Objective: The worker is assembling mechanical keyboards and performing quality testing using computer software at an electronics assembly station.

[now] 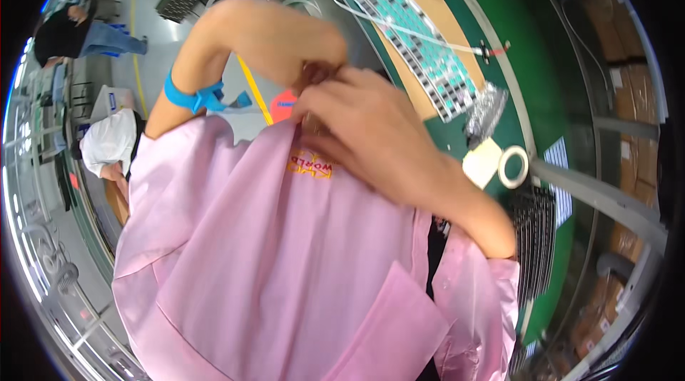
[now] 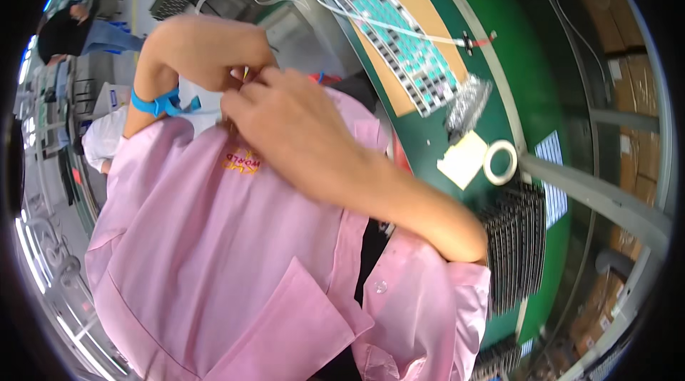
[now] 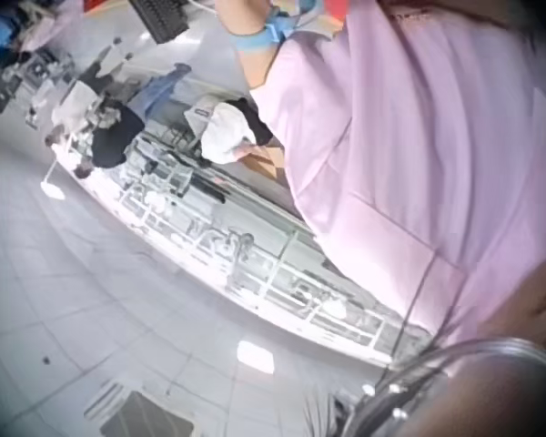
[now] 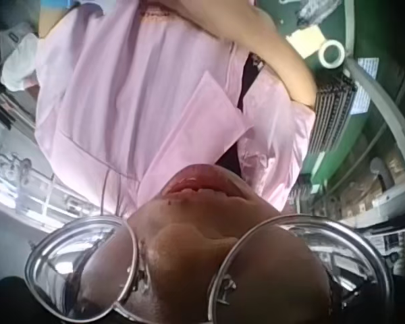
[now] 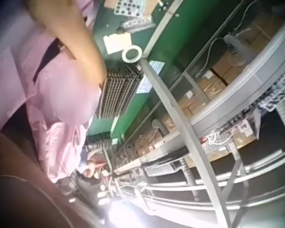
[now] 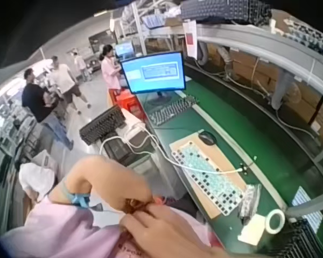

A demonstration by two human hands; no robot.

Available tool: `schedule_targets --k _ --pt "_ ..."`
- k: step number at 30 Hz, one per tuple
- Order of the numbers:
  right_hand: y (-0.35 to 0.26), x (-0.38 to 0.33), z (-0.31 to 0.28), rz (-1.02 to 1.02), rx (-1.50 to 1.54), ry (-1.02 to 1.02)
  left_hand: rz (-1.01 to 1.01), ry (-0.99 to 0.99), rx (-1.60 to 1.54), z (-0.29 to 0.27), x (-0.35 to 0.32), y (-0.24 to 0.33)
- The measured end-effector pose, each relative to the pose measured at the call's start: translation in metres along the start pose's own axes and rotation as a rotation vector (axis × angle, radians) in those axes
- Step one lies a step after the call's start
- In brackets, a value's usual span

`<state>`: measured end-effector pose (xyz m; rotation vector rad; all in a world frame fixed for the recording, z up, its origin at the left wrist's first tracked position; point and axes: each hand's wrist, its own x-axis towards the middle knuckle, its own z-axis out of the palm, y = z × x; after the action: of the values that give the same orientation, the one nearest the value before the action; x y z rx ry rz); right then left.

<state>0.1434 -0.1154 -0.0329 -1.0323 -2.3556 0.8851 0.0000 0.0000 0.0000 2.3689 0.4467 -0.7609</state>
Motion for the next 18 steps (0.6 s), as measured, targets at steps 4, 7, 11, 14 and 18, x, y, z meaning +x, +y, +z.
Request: schedule_targets --k 4,7,11,14,18 --pt "-0.027 0.018 0.012 -0.040 0.258 0.246 0.190 0.005 -0.232 -0.018 -0.035 -0.015" --pt "-0.006 0.042 0.019 -0.027 -0.013 0.314 0.189 -0.061 -0.162 -0.040 -0.006 -0.038" --pt "0.013 0.068 0.017 0.008 -0.360 0.299 0.421 -0.269 -0.117 -0.053 0.035 -0.079" --pt "0.043 0.091 0.014 0.047 -0.101 0.426 0.553 -0.360 -0.415 -0.037 0.058 -0.166" --pt "0.150 0.098 0.041 0.184 0.155 0.652 0.095 -0.523 -0.566 0.051 0.135 -0.275"
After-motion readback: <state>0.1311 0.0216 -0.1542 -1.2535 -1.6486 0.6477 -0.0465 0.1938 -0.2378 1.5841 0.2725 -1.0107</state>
